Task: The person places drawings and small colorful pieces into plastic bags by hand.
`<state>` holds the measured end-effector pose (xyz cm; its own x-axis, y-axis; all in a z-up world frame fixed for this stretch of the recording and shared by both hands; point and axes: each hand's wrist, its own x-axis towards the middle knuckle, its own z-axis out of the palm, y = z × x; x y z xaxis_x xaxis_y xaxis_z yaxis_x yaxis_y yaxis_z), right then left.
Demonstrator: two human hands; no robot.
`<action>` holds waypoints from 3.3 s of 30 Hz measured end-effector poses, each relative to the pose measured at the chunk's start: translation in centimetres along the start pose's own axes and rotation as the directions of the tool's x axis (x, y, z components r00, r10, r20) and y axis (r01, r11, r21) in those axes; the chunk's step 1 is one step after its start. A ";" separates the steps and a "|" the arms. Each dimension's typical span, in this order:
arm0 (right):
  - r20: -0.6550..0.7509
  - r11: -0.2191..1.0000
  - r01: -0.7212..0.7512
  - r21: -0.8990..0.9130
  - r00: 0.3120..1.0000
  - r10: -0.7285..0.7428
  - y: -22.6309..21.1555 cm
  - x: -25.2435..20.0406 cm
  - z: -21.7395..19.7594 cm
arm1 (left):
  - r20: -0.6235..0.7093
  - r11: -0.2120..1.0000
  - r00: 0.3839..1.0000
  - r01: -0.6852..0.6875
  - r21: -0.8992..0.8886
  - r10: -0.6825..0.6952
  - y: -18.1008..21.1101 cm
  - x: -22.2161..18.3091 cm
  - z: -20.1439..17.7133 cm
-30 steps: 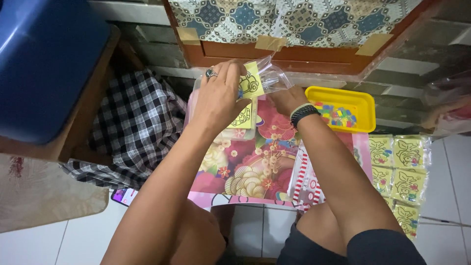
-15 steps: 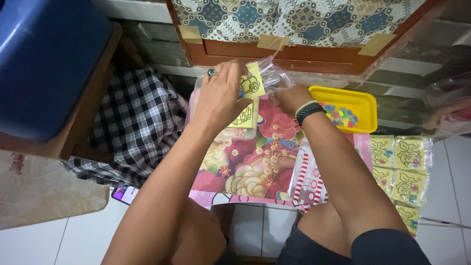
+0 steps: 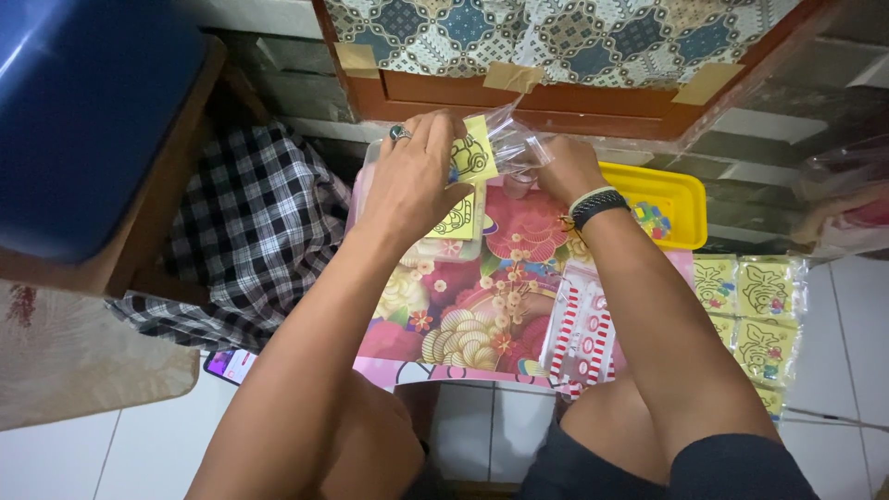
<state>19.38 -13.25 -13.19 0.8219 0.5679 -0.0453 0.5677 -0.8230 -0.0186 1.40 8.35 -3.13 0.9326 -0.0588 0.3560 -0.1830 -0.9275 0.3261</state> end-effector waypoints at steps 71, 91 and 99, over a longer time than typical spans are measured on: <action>-0.502 0.559 0.291 0.777 0.822 0.269 -0.5 -19.4 -13.6 | 0.262 0.342 0.959 0.283 -0.896 -0.106 10.1 1.4 1.3; -0.563 0.550 0.371 0.748 0.793 0.232 -1.7 -20.0 -15.5 | 0.276 0.110 0.934 0.306 -0.945 -0.227 11.7 1.7 -0.1; -0.451 0.322 0.324 0.890 0.738 0.502 -0.6 -19.5 -15.0 | 0.254 0.053 0.901 0.291 -0.955 -0.351 11.1 1.9 -0.4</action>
<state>3.73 -23.70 2.69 0.9132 0.0104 0.4074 0.4066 -0.0905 -0.9091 1.03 -1.92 1.48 0.9837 0.1790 -0.0166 -0.0359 0.2864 0.9574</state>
